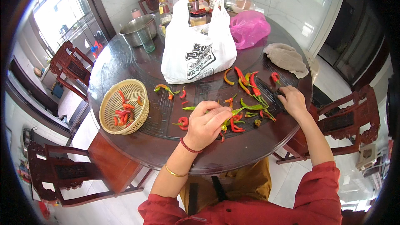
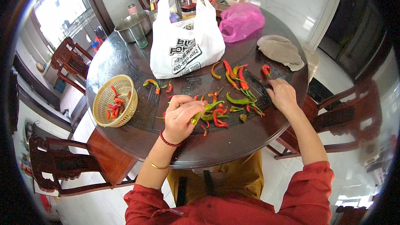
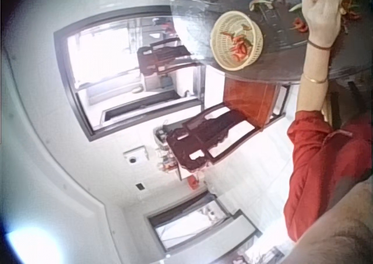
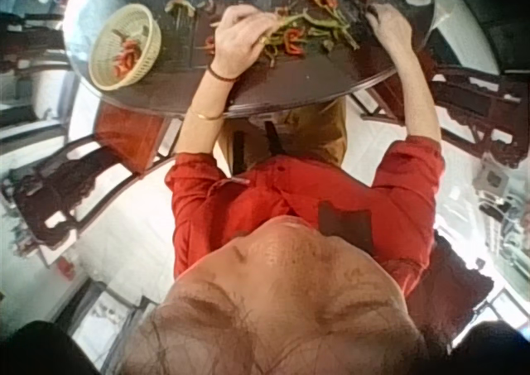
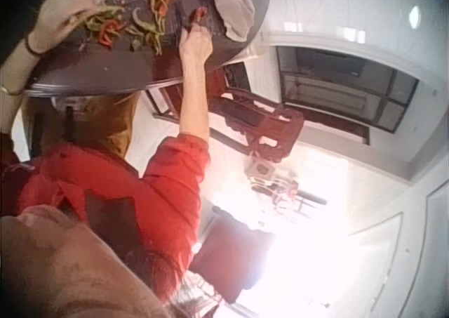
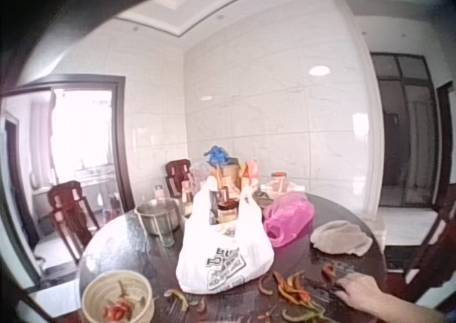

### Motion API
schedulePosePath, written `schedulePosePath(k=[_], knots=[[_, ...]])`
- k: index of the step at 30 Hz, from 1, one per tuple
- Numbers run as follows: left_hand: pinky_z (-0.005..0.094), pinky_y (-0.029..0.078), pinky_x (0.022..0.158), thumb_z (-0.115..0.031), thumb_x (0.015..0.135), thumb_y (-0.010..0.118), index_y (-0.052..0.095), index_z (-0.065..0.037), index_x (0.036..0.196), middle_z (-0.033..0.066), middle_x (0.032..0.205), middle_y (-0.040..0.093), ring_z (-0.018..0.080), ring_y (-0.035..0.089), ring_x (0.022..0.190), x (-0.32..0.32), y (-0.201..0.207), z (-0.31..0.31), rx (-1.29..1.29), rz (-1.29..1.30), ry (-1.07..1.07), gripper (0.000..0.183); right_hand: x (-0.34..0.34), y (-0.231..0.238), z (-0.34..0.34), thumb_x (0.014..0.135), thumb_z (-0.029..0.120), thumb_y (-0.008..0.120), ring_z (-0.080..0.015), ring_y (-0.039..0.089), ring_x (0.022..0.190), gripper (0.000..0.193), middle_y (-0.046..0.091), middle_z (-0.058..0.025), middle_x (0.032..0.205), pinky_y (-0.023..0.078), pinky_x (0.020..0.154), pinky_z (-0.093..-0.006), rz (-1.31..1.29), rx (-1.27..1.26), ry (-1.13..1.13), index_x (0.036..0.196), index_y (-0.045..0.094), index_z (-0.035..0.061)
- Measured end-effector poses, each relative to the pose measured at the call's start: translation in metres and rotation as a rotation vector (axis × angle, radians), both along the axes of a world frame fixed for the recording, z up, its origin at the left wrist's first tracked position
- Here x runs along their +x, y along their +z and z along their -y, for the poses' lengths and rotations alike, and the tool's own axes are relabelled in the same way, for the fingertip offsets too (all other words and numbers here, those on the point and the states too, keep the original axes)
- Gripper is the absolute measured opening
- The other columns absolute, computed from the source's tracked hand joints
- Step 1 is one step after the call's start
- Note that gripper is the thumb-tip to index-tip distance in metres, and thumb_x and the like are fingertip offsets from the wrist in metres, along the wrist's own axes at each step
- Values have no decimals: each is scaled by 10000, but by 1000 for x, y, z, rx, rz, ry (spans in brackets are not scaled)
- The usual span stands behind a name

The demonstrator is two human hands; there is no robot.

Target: The person picks through a pile of red and green chili peppers on a table, using scissors to trim the stems and placing the peppers into a small woven basket.

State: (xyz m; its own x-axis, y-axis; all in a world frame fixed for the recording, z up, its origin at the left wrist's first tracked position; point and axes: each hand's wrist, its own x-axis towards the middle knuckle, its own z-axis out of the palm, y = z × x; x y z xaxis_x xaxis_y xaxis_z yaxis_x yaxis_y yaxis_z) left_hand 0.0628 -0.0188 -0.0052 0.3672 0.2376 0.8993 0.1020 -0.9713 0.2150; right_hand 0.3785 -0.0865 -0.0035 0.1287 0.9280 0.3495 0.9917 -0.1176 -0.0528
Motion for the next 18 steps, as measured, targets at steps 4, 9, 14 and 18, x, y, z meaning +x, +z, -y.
schedulePosePath(k=[4,9,14,18], knots=[[302,470,686,9,652,674,624,-58,892,35,879,676,215,574,791,1,0,2,34,-29,-18,254,-67,42,5,855,171,601,-148,627,809,201,658,-110,890,479,718,-272,-836,-103,345,963,638,5],[308,486,674,24,633,644,622,-46,899,45,881,659,223,571,797,2,3,3,24,-14,-52,276,-109,55,-1,877,155,576,-120,581,693,177,631,-55,791,462,634,-262,-706,-204,596,954,619,2],[328,475,697,11,666,688,622,-45,887,63,848,637,251,571,789,3,0,-2,-121,-79,-102,237,-113,50,-1,889,194,566,-99,537,644,194,598,-41,723,441,602,-257,-919,-330,538,920,615,9],[326,467,671,8,691,688,616,-47,880,72,811,614,251,564,756,2,0,-1,-288,-141,-170,209,-118,41,1,896,191,560,-77,513,638,200,572,2,704,429,585,-241,-1065,-461,505,912,615,0]])
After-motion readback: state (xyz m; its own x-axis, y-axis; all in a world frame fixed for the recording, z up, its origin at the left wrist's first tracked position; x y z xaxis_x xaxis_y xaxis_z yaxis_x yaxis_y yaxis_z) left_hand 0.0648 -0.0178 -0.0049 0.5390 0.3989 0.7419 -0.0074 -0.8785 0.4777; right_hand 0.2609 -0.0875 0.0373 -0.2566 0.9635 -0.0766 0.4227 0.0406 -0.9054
